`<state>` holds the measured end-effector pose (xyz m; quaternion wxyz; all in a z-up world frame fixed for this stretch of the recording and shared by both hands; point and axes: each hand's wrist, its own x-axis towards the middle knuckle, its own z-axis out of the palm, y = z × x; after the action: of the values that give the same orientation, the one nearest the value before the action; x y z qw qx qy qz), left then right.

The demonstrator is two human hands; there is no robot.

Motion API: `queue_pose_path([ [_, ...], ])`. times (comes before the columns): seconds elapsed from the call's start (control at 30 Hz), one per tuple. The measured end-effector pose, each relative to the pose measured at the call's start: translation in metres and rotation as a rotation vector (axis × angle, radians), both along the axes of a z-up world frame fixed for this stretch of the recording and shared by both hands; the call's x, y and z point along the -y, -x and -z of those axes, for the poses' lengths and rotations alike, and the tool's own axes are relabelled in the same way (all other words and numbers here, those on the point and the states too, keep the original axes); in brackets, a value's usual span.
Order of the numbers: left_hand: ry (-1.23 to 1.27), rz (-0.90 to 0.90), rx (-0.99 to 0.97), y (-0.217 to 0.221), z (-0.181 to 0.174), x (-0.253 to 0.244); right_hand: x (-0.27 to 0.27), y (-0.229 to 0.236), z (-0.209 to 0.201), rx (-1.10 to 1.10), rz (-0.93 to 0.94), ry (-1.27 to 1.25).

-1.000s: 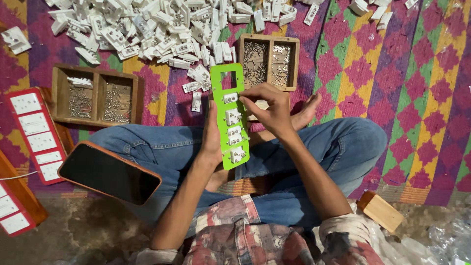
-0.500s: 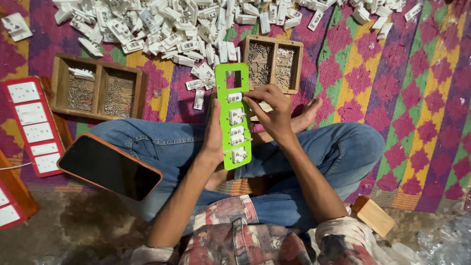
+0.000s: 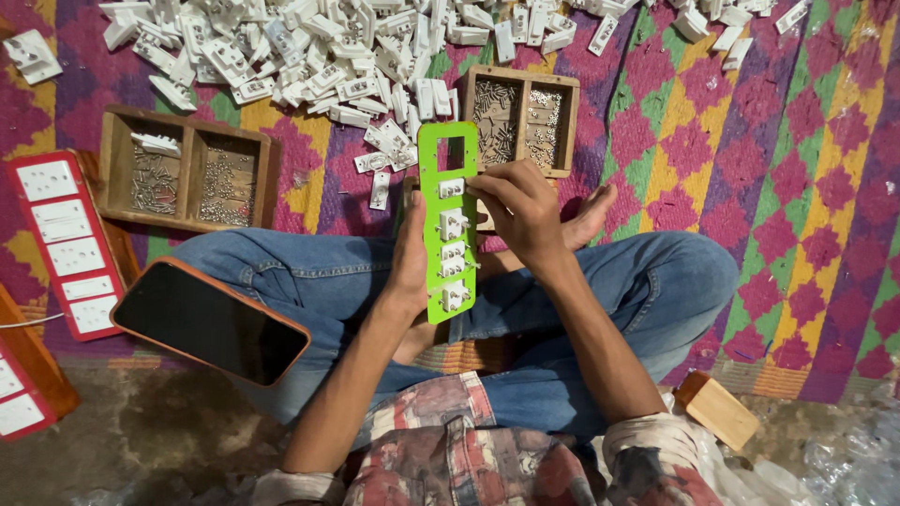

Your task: The person sits on the floor and assembles white electrical socket modules into a green plastic strip. They pick up small metal screws from a wooden tray and insert them into the modules, then tighten them by hand. The person repeats this process for multiple modules along the strip.

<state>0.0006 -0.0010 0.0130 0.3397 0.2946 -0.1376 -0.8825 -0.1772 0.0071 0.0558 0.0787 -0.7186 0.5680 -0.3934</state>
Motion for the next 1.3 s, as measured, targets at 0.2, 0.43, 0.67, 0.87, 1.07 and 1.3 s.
queue_pose_path([
  [0.2, 0.029, -0.01, -0.013, 0.0, 0.004, 0.0, 0.001, 0.002, -0.002, -0.029, -0.038, 0.01],
  [0.43, -0.082, 0.019, -0.08, 0.001, 0.013, 0.0, 0.001, 0.005, -0.002, -0.01, -0.076, -0.004],
  [0.67, -0.154, 0.043, -0.143, 0.0, 0.02, -0.001, 0.001, 0.004, 0.002, 0.017, -0.048, 0.009],
  [0.87, -0.149, 0.056, -0.164, 0.001, 0.022, -0.003, 0.0, -0.002, 0.003, 0.118, 0.032, 0.003],
  [1.07, -0.108, 0.033, -0.219, 0.003, 0.029, -0.004, -0.003, -0.014, 0.004, 0.282, 0.154, -0.234],
  [1.3, -0.078, 0.045, -0.124, 0.003, 0.024, -0.008, -0.006, -0.02, 0.005, -0.044, 0.175, -0.06],
])
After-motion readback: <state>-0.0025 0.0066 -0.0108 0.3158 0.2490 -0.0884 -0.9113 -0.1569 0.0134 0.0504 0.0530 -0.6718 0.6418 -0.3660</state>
